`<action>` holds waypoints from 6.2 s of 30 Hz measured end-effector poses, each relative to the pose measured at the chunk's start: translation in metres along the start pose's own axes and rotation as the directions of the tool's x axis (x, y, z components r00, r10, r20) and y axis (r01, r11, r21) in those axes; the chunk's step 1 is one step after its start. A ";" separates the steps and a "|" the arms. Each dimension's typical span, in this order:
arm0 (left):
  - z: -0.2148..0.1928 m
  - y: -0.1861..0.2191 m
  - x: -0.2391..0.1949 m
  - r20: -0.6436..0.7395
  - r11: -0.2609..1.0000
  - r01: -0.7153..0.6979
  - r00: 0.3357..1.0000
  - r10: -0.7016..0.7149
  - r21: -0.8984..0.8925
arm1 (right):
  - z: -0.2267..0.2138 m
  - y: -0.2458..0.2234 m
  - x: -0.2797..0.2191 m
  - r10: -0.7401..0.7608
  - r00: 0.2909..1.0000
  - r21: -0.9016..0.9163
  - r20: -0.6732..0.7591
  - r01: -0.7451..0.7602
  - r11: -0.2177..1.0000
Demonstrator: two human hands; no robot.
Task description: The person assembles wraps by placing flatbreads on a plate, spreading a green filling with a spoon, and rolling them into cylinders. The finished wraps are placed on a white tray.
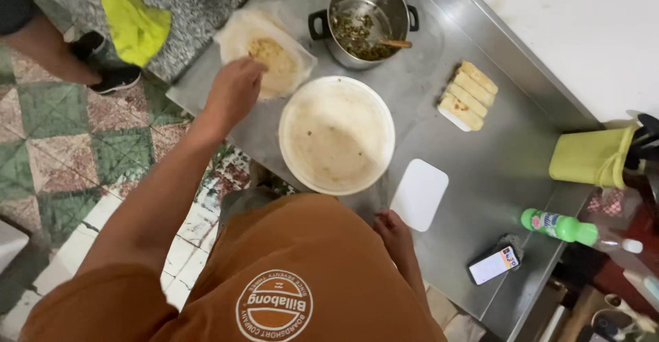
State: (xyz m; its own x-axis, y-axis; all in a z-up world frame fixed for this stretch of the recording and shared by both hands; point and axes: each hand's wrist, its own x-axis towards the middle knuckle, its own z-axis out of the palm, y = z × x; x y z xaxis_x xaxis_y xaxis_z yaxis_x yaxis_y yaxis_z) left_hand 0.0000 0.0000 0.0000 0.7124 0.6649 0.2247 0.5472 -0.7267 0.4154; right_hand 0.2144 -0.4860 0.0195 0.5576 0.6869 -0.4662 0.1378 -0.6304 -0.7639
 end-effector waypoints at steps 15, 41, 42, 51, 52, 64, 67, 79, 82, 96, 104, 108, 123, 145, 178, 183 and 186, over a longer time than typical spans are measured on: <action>0.063 -0.071 0.109 0.368 0.923 -0.257 0.919 0.143 0.285 | 0.084 -0.009 -0.028 0.179 0.970 0.510 -0.162 -0.073 0.857; 0.097 -0.088 0.105 0.380 0.880 -0.354 0.897 0.224 0.317 | 0.104 -0.091 -0.014 0.181 0.982 0.508 -0.052 -0.130 0.852; 0.093 -0.085 0.104 0.353 0.858 -0.386 0.898 0.264 0.339 | 0.104 -0.091 -0.013 0.173 0.984 0.498 -0.050 -0.126 0.858; 0.056 -0.093 0.130 0.440 0.955 -0.182 0.896 0.064 0.233 | 0.111 -0.068 -0.012 0.162 0.985 0.580 -0.063 -0.096 0.809; 0.056 -0.096 0.133 0.442 0.955 -0.184 0.895 0.064 0.233 | 0.112 -0.066 -0.013 0.164 0.984 0.582 -0.063 -0.097 0.808; 0.055 -0.117 0.144 0.371 0.970 -0.150 0.926 0.069 0.194 | 0.117 -0.045 -0.009 0.242 0.970 0.679 -0.016 -0.168 0.715; 0.031 -0.102 0.140 0.347 0.971 -0.155 0.934 0.084 0.182 | 0.119 -0.041 -0.005 0.260 0.966 0.703 0.002 -0.186 0.687; -0.039 -0.054 0.118 0.368 0.714 0.332 0.923 -0.111 -0.617 | 0.117 -0.066 0.003 0.255 0.961 0.563 -0.109 -0.152 0.813; -0.041 -0.042 0.117 0.463 0.369 0.467 0.880 -0.105 -0.803 | 0.107 -0.113 0.012 0.228 0.963 0.420 -0.147 -0.148 0.896; -0.038 0.111 0.103 0.457 0.666 0.046 0.763 0.458 -0.745 | 0.096 -0.141 0.080 0.086 0.974 0.709 -0.209 0.091 0.699; 0.038 0.157 0.080 0.569 0.820 -0.239 0.619 0.542 -0.521 | 0.101 -0.101 0.063 0.235 0.956 0.869 -0.176 0.039 0.494; 0.056 0.175 0.020 0.775 0.871 -0.128 0.408 0.482 -0.475 | 0.114 -0.064 0.074 0.306 0.945 0.938 -0.112 -0.001 0.345; 0.213 0.070 0.006 0.378 0.780 -0.602 0.691 0.616 -0.170 | 0.120 -0.059 0.113 0.534 0.773 0.424 -0.343 -0.380 0.822; 0.103 0.130 0.041 0.768 0.911 -0.061 0.518 0.378 -0.407 | 0.098 -0.039 0.150 0.095 0.926 0.370 -0.365 0.050 0.928; 0.122 0.110 0.064 0.742 0.888 -0.107 0.510 0.436 -0.448 | 0.103 -0.044 0.152 0.310 0.948 0.583 -0.078 -0.209 0.785; 0.130 0.103 0.054 0.666 0.901 -0.251 0.609 0.431 -0.354 | 0.099 -0.066 0.139 0.354 0.929 0.503 -0.109 -0.255 0.826; 0.132 0.085 0.048 0.564 0.867 -0.446 0.666 0.488 -0.223 | 0.096 -0.064 0.132 0.350 0.921 0.505 -0.169 -0.224 0.834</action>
State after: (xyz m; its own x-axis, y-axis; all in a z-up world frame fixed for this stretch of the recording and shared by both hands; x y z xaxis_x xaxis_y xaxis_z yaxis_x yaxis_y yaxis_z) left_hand 0.1388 -0.0527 -0.0702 0.9894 -0.0096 -0.1451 0.0583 -0.8879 0.4562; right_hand 0.2007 -0.3203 -0.0353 0.7006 0.3507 -0.6214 -0.4233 -0.4968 -0.7576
